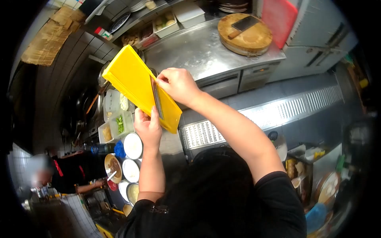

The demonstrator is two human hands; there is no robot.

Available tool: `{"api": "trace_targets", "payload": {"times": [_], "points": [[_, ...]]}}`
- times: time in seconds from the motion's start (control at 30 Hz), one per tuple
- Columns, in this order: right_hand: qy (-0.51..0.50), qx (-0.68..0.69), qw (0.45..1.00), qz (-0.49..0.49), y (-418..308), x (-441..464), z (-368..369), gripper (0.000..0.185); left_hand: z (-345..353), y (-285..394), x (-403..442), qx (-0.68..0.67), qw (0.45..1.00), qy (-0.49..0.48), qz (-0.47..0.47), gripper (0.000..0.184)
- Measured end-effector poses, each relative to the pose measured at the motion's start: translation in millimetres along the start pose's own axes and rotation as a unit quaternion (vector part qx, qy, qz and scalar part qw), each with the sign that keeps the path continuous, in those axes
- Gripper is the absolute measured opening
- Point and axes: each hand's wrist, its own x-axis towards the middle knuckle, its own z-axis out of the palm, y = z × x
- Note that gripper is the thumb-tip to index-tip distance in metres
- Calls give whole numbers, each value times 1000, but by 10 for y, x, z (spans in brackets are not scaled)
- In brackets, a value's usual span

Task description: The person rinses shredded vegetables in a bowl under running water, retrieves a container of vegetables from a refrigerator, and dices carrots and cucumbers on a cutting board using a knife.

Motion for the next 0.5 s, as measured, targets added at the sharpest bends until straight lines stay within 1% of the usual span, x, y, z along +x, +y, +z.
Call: {"api": "trace_targets", "payload": {"times": [0.07,0.1,0.17,0.23,0.27,0.4,0.5], "points": [[-41,60,997,8,152,172,-95,14,82,11,89,-29,999,4,-14,14],[-62,88,994,12,213,260,-152,14,147,36,116,-20,1000,13,-20,13],[-90,84,992,1,312,435,-293,13,312,112,187,-5,999,25,-29,12],[-110,77,991,-4,406,600,-439,13,530,204,260,-24,998,47,-42,12],[-103,69,992,-19,506,678,-468,12,644,230,296,-33,997,57,-50,11],[-82,95,992,-8,791,954,-723,10,971,303,454,-44,993,84,-68,11],[-127,56,990,10,1175,1072,-851,12,1063,279,526,-44,990,103,-80,12]]}}
